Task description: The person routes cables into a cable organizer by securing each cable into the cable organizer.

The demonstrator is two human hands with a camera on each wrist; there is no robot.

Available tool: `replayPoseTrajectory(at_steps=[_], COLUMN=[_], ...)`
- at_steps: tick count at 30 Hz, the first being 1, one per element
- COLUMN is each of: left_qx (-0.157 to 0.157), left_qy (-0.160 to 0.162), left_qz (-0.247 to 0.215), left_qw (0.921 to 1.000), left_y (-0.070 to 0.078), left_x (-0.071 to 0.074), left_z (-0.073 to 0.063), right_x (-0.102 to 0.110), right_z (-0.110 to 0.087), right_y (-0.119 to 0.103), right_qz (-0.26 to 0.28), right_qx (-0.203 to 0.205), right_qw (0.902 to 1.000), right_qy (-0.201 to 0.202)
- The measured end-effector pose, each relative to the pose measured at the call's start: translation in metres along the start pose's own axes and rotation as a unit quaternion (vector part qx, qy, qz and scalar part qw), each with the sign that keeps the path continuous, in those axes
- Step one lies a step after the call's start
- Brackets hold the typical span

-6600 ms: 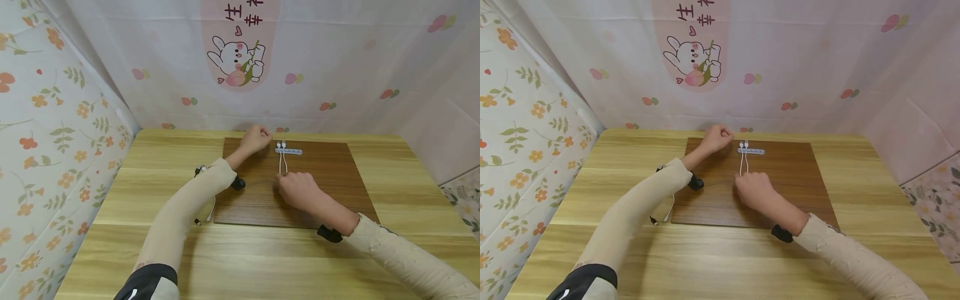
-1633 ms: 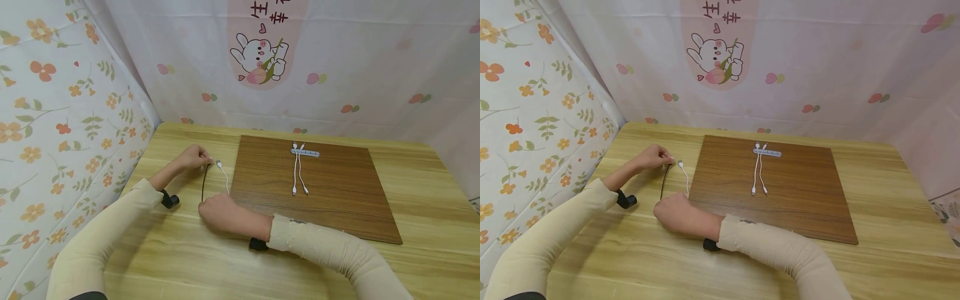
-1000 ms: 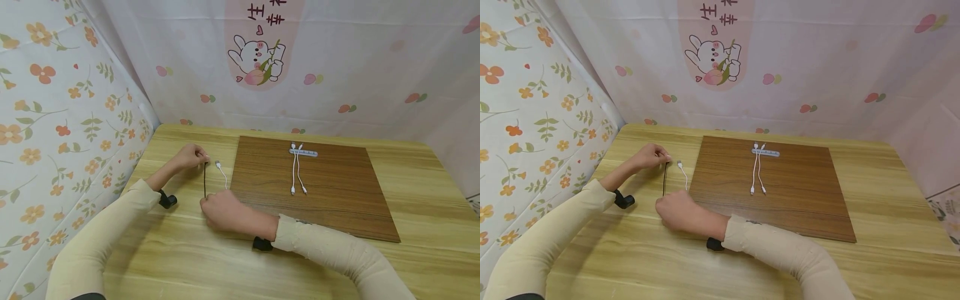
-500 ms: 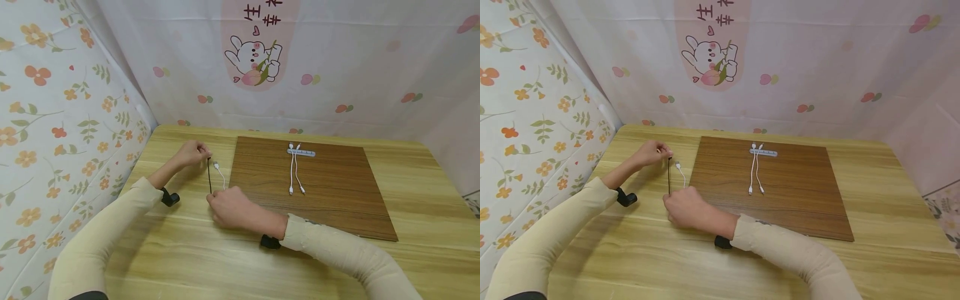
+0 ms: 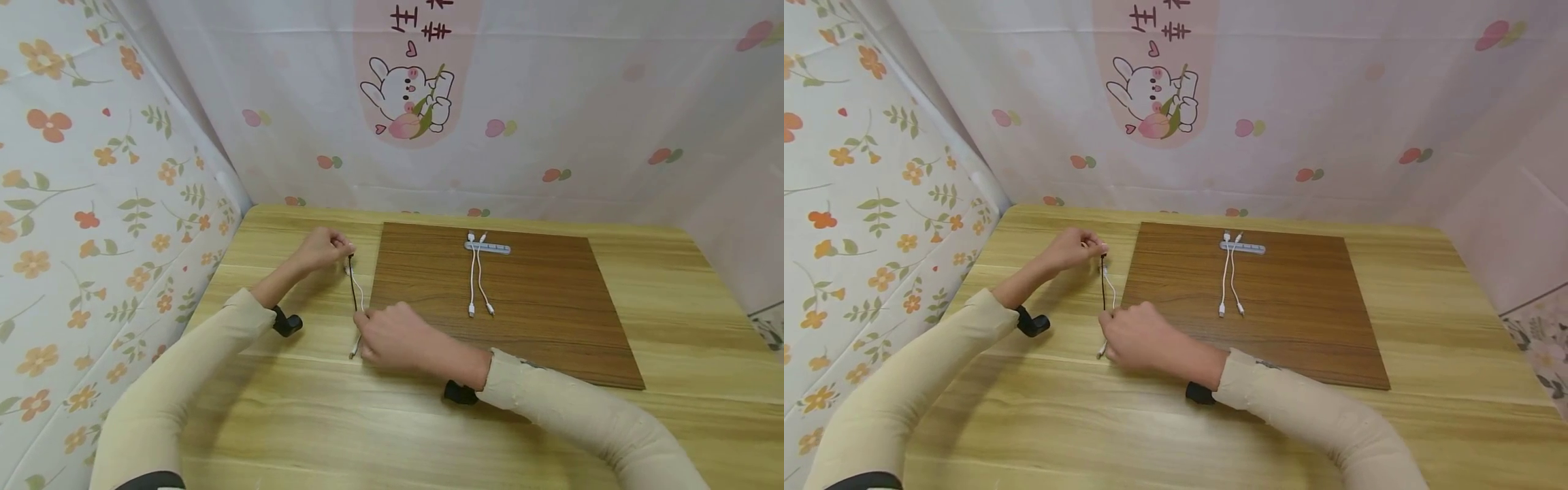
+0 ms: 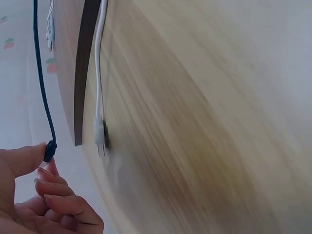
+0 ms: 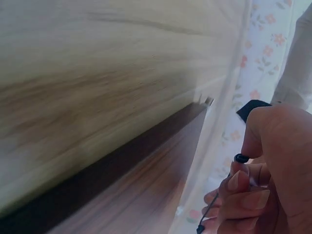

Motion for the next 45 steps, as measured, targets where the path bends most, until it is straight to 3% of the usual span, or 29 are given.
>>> replayPoseTrajectory(at_steps=[14,29,45], left_qx=[-0.005,-0.020,-0.030], left_qy=[-0.014,-0.031,-0.031], left_qz=[-0.008,-0.048,-0.012], left_qw=[0.9999,0.9982,0.9990], left_y=[0.023,0.052,0.084], left_x=[-0.027,-0.054,-0.073], left_z=[0.019,0.036,0.054], right_x=[0.005,0.005,0.008], right_z=[-0.028,-0.053,-0.085], right_y=[0.014,0.035,0.063], right_qz=[-0.046,-0.056,-0.054], right_qx=[0.021,0.008,-0.034], right_qw=[0.9963,0.9978,0.9970], right_qy=[0.070,0.036,0.043])
Point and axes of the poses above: each hand's wrist, its own z-axis towards the middle knuckle, its own x-axis out of the back of the hand, y = z × x, the point moved 7 cm from there along z, towards the middle knuckle, and after that the axes turned 9 degrees about x, right-handed, at the moved point
